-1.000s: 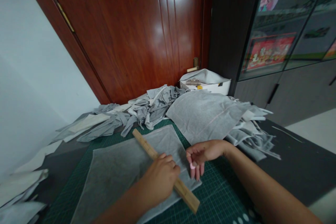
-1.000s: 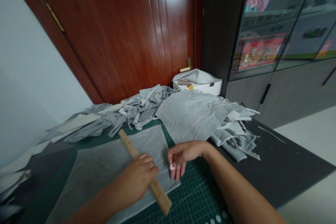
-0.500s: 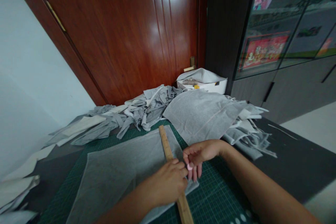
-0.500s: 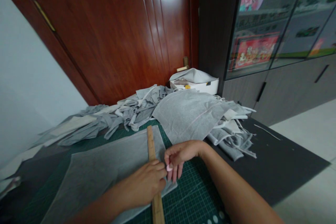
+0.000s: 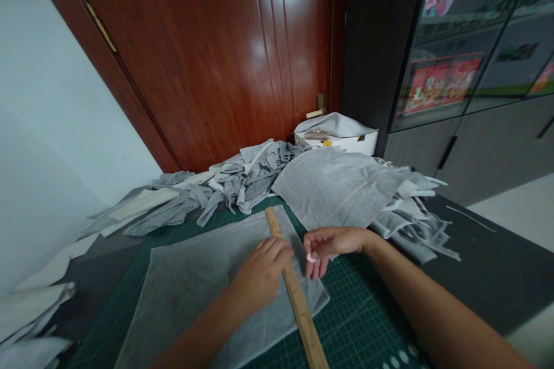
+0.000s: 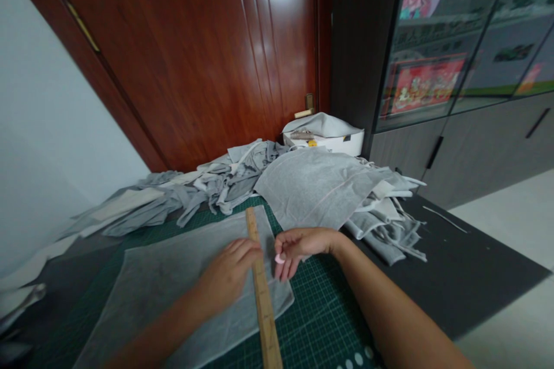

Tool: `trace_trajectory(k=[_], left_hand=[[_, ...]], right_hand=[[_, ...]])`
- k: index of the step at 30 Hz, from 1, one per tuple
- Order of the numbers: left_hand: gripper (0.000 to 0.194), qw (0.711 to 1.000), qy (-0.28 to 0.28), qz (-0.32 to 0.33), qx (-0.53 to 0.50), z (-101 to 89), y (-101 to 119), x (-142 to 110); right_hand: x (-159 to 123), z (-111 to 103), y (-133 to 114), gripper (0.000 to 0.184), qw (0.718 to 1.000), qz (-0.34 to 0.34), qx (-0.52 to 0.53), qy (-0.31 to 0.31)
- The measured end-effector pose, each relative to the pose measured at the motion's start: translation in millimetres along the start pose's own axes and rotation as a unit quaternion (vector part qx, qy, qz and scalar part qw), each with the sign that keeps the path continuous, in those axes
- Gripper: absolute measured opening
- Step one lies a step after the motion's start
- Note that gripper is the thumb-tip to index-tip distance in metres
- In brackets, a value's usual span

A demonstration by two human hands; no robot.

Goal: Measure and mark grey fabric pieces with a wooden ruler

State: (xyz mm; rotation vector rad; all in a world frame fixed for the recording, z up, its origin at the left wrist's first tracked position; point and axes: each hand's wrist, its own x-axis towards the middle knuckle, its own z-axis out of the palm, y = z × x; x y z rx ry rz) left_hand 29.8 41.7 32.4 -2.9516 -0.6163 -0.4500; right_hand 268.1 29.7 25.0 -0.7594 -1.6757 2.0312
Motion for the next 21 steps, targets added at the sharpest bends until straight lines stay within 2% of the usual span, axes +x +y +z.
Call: trace_trajectory(k=[3, 6, 8, 11, 16, 21], left_hand=[[0.040, 0.991, 0.032, -0.131, 0.020, 22.1, -25, 3], [0.049, 0.981, 0.017, -0.190, 0.032, 46.0, -43, 4], [0.054, 0.980, 0.008, -0.198, 0.034, 57.1, -49, 2], [0.055, 0.981, 0.010, -0.192, 0.039, 63.5, -49, -2], [0.055, 0.980, 0.016, -0.193, 0.035, 59.2, -45, -3], [0.046, 0.984, 0.012, -0.177, 0.023, 52.4, -41, -3]], right_hand=[[6, 1, 0, 0.034, 0.992, -0.076, -0.025, 0.094], [15, 2, 4, 0.034, 0.981, -0.120, -0.039, 0.148], [21, 2, 7, 0.035, 0.978, -0.128, -0.056, 0.155], [25, 1, 13, 0.035, 0.975, -0.131, -0.095, 0.156], [24, 0, 15, 0.034, 0.972, -0.121, -0.112, 0.167], [21, 3, 12, 0.034, 0.976, -0.105, -0.093, 0.166]])
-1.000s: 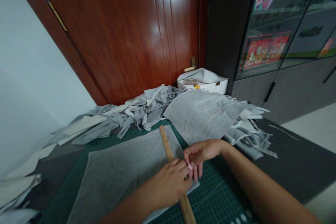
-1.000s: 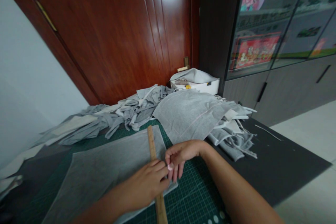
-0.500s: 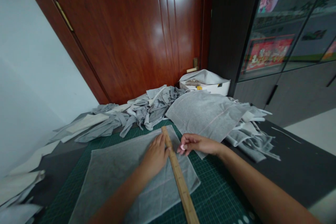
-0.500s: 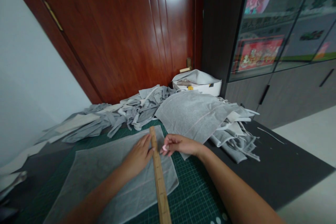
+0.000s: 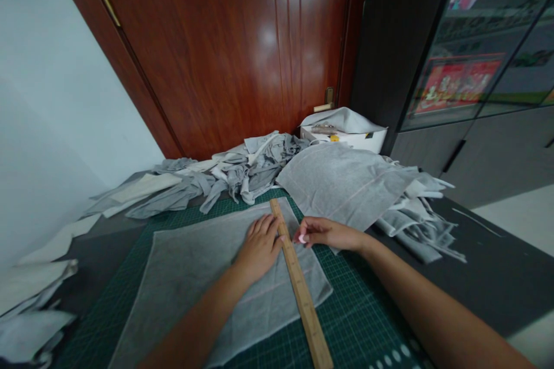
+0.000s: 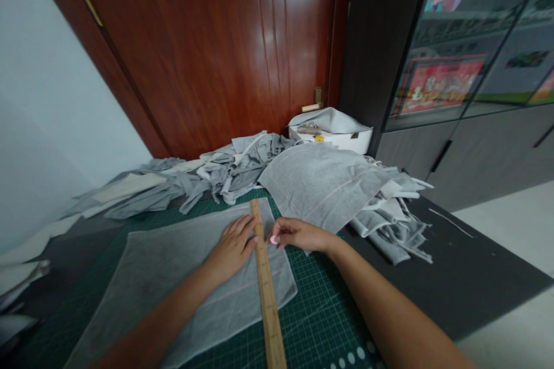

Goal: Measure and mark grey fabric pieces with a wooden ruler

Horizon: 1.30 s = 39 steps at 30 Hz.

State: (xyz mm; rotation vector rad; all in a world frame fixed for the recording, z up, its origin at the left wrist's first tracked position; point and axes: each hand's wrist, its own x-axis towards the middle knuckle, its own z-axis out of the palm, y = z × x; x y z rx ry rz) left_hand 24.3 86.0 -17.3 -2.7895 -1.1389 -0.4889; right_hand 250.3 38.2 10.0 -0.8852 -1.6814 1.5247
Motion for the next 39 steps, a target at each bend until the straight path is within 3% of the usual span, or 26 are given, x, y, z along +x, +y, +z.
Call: trace_trajectory(k=[39], left_hand=[[0.058, 0.998, -0.070, -0.005, 0.005, -15.5, 11, 0]], right_hand=[[0, -3, 3, 0.038, 1.000, 0.004, -0.016, 0.010]])
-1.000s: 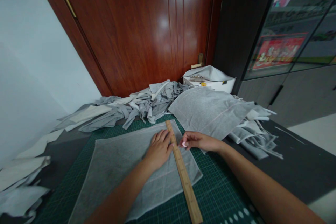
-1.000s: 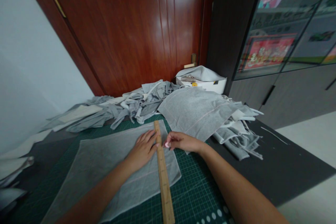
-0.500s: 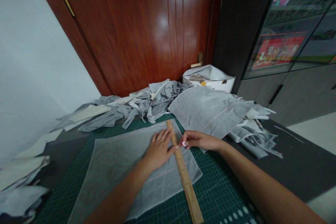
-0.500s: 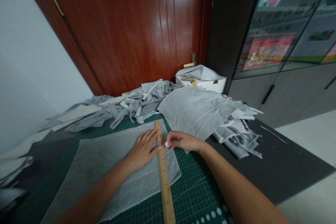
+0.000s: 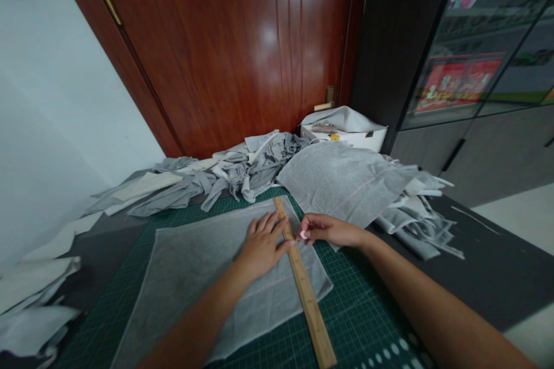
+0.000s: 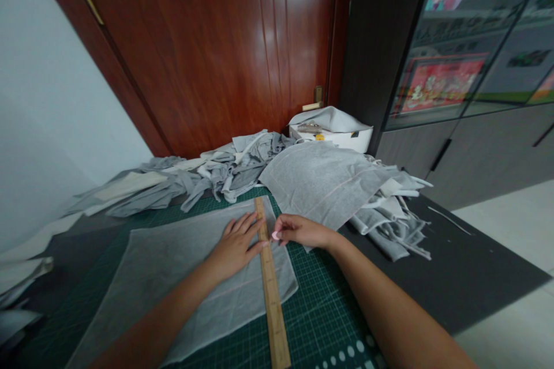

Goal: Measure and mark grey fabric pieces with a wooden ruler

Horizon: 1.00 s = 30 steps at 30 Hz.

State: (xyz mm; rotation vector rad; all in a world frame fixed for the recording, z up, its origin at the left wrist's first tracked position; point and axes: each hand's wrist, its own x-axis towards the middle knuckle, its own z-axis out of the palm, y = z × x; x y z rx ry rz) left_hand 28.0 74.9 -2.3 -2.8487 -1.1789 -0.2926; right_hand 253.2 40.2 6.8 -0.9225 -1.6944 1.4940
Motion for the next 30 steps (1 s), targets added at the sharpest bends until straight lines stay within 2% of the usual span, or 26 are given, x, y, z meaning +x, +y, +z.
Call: trace_trajectory(k=[12, 30], left_hand=[[0.058, 0.999, -0.004, -0.033, -0.007, 1.7, 9.9, 3.8], [0.055, 1.000, 0.001, -0.022, -0.017, 0.7, 7.5, 3.4]], right_hand=[[2.0, 0.4, 2.5, 0.039, 0.999, 0.002, -0.029, 0.017], [0.1, 0.1, 2.4, 0.036, 1.000, -0.006, -0.009, 0.009]])
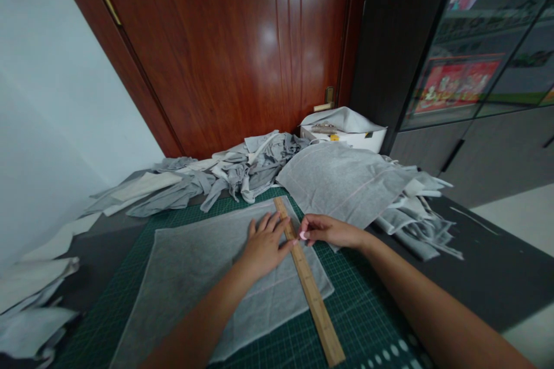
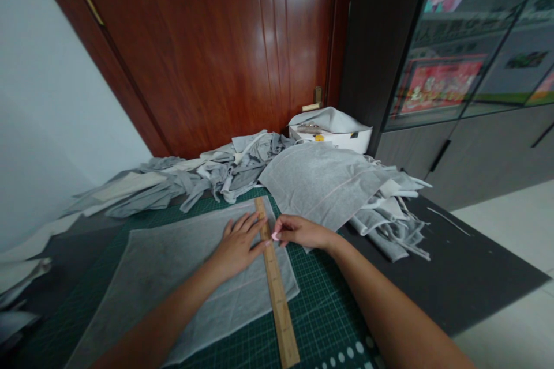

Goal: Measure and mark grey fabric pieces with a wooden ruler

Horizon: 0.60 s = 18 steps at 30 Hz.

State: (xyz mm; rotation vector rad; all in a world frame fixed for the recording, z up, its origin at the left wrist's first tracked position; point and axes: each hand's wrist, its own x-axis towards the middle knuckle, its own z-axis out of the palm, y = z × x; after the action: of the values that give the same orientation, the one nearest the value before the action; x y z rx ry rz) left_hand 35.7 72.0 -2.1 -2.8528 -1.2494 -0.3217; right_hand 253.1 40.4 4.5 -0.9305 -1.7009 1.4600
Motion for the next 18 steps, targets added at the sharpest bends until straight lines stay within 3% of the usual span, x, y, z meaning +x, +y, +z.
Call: trace_trajectory(k=[18], left_hand=[[0.053, 1.000, -0.011, -0.014, 0.011, -7.5, 2.1, -1.3]], right_hand=[[-0.2, -1.9, 1.9, 0.033, 1.000, -0.008, -0.011, -0.008]])
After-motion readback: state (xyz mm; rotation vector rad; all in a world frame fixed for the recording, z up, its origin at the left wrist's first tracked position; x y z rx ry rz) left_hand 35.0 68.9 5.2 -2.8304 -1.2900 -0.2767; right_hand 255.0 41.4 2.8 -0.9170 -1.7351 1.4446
